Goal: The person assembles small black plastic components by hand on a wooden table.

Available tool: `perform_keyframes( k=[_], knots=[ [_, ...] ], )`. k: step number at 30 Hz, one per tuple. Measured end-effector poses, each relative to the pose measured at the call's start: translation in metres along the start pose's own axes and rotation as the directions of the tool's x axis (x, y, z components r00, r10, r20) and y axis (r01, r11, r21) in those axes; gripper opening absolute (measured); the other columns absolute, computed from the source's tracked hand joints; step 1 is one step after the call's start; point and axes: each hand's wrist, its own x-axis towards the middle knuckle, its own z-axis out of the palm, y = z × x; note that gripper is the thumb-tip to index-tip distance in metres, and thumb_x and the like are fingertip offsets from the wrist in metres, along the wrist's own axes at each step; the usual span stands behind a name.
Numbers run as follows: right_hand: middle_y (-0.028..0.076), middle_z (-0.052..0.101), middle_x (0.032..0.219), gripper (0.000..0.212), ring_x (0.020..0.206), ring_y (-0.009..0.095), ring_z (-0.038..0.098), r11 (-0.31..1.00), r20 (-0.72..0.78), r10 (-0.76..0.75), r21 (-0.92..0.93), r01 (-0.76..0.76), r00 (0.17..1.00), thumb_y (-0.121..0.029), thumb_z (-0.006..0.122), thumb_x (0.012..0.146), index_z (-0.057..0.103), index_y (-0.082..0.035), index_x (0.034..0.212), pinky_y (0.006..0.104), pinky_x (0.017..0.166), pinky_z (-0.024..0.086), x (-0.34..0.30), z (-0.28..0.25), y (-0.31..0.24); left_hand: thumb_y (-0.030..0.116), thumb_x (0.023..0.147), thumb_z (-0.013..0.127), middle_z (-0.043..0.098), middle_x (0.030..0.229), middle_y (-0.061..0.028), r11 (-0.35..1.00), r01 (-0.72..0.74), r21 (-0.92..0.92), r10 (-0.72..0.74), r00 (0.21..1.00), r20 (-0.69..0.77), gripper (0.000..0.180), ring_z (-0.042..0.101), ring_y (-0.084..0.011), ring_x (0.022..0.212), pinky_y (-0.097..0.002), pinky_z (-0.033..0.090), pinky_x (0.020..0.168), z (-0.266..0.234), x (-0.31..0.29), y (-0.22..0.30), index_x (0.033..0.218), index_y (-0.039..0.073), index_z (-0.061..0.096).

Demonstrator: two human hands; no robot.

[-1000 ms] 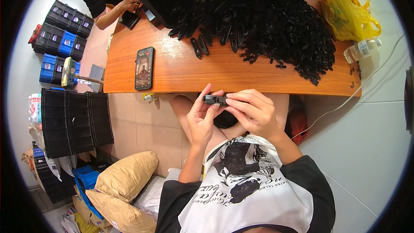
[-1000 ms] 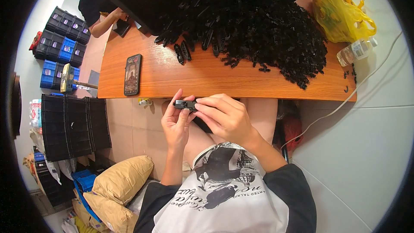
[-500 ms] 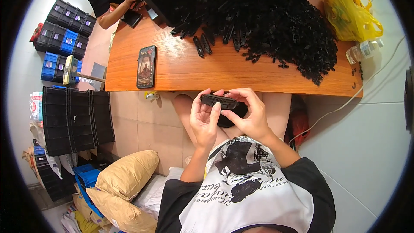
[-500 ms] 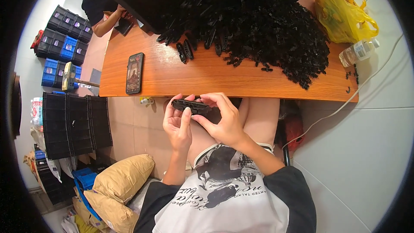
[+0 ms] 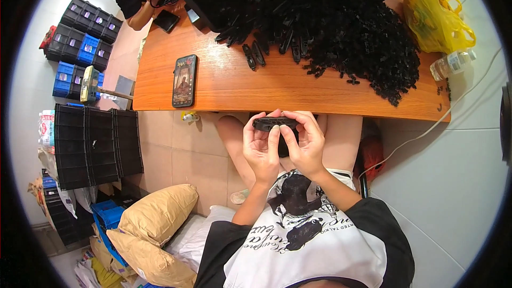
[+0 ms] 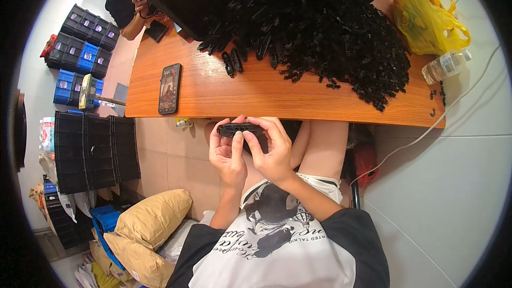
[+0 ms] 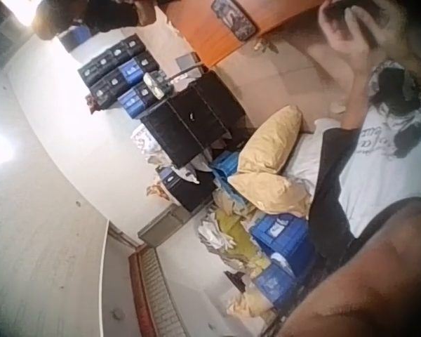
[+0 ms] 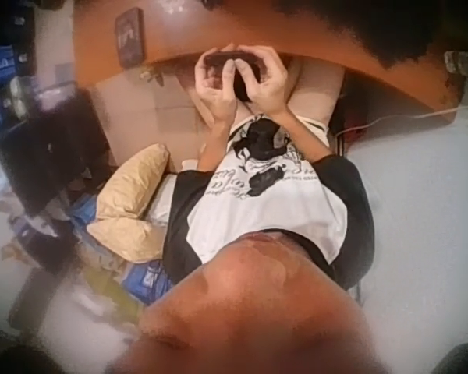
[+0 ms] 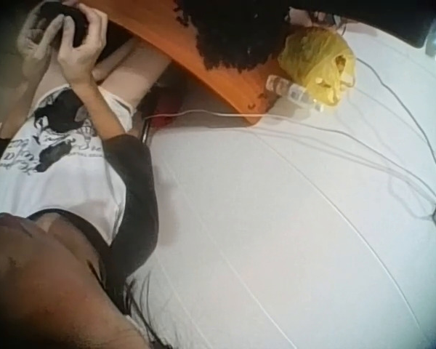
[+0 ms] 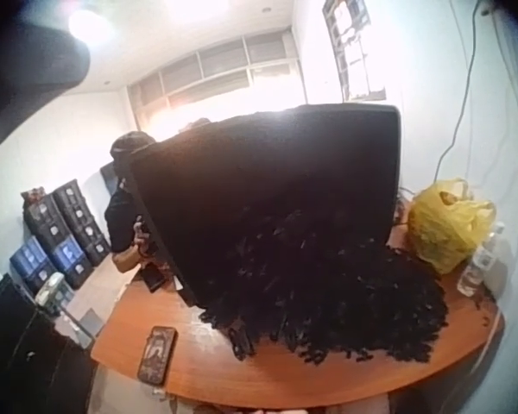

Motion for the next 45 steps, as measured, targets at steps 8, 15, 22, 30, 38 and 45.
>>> perform_keyframes(
  k=[8, 15, 22, 30, 38, 45],
  knots=[
    [0.012, 0.057, 0.097, 0.024, 0.086, 0.016, 0.058, 0.997, 0.057, 0.061, -0.049, -0.058, 0.997, 0.006, 0.061, 0.079, 0.060, 0.005, 0.103, 0.0252, 0.073, 0.049, -0.009, -0.013, 0.002, -0.001, 0.088, 0.051, 0.056, 0.115, -0.0195, 0.993, 0.082, -0.084, -0.083, 0.997, -0.007, 0.033, 0.053, -0.0200, 0.108, -0.0303, 0.040, 0.095, -0.014, -0.013, -0.011, 0.119, -0.004, 0.041],
    [0.012, 0.063, 0.093, 0.024, 0.082, 0.019, 0.061, 0.946, 0.072, 0.281, -0.191, -0.264, 0.957, -0.001, 0.064, 0.078, 0.064, 0.001, 0.102, 0.0245, 0.072, 0.048, -0.071, -0.041, 0.067, 0.002, 0.086, 0.055, 0.059, 0.110, -0.0145, 0.937, 0.308, 0.165, -0.309, 0.951, -0.024, 0.030, 0.056, -0.0211, 0.106, -0.0305, 0.041, 0.094, -0.051, -0.051, -0.063, 0.115, -0.003, 0.048],
    [0.019, 0.060, 0.107, 0.030, 0.097, 0.035, 0.059, 0.630, 0.156, 0.204, -0.777, -0.007, 0.966, -0.014, 0.066, 0.079, 0.062, 0.000, 0.106, 0.0342, 0.082, 0.048, -0.051, -0.069, 0.093, 0.004, 0.082, 0.060, 0.060, 0.101, -0.0164, 0.543, -0.228, 0.809, 0.256, 0.962, 0.099, 0.027, 0.060, -0.0271, 0.091, -0.0340, 0.048, 0.079, -0.060, 0.028, -0.052, 0.109, -0.002, 0.055],
    [0.012, 0.060, 0.086, 0.014, 0.080, 0.029, 0.058, 0.579, 0.060, -0.303, -0.782, 0.233, 0.951, 0.001, 0.061, 0.072, 0.063, 0.000, 0.086, 0.0351, 0.069, 0.048, 0.086, -0.085, 0.052, 0.014, 0.083, 0.060, 0.053, 0.112, -0.0221, 0.244, -0.396, 0.885, 0.426, 0.864, 0.269, 0.046, 0.048, -0.0377, 0.103, -0.0419, 0.040, 0.088, -0.039, 0.150, -0.091, 0.122, -0.004, 0.044],
    [0.012, 0.056, 0.092, 0.018, 0.081, 0.029, 0.056, 0.432, 0.308, -0.301, -0.800, 0.417, 0.903, 0.001, 0.065, 0.072, 0.063, -0.001, 0.090, 0.0355, 0.068, 0.048, 0.094, -0.102, 0.055, 0.013, 0.082, 0.062, 0.058, 0.101, -0.0205, 0.341, -0.308, 0.888, 0.366, 0.914, 0.177, 0.038, 0.051, -0.0365, 0.096, -0.0424, 0.040, 0.085, -0.056, 0.116, -0.082, 0.113, -0.005, 0.052],
    [0.013, 0.054, 0.093, 0.016, 0.078, 0.027, 0.057, 0.502, 0.276, -0.280, -0.774, 0.385, 0.919, -0.003, 0.068, 0.072, 0.063, 0.000, 0.087, 0.0342, 0.065, 0.047, 0.089, -0.096, 0.067, 0.011, 0.081, 0.061, 0.057, 0.106, -0.0204, 0.256, -0.275, 0.927, 0.374, 0.912, 0.168, 0.029, 0.050, -0.0370, 0.097, -0.0428, 0.040, 0.085, -0.057, 0.122, -0.085, 0.104, -0.007, 0.057]
  ],
)
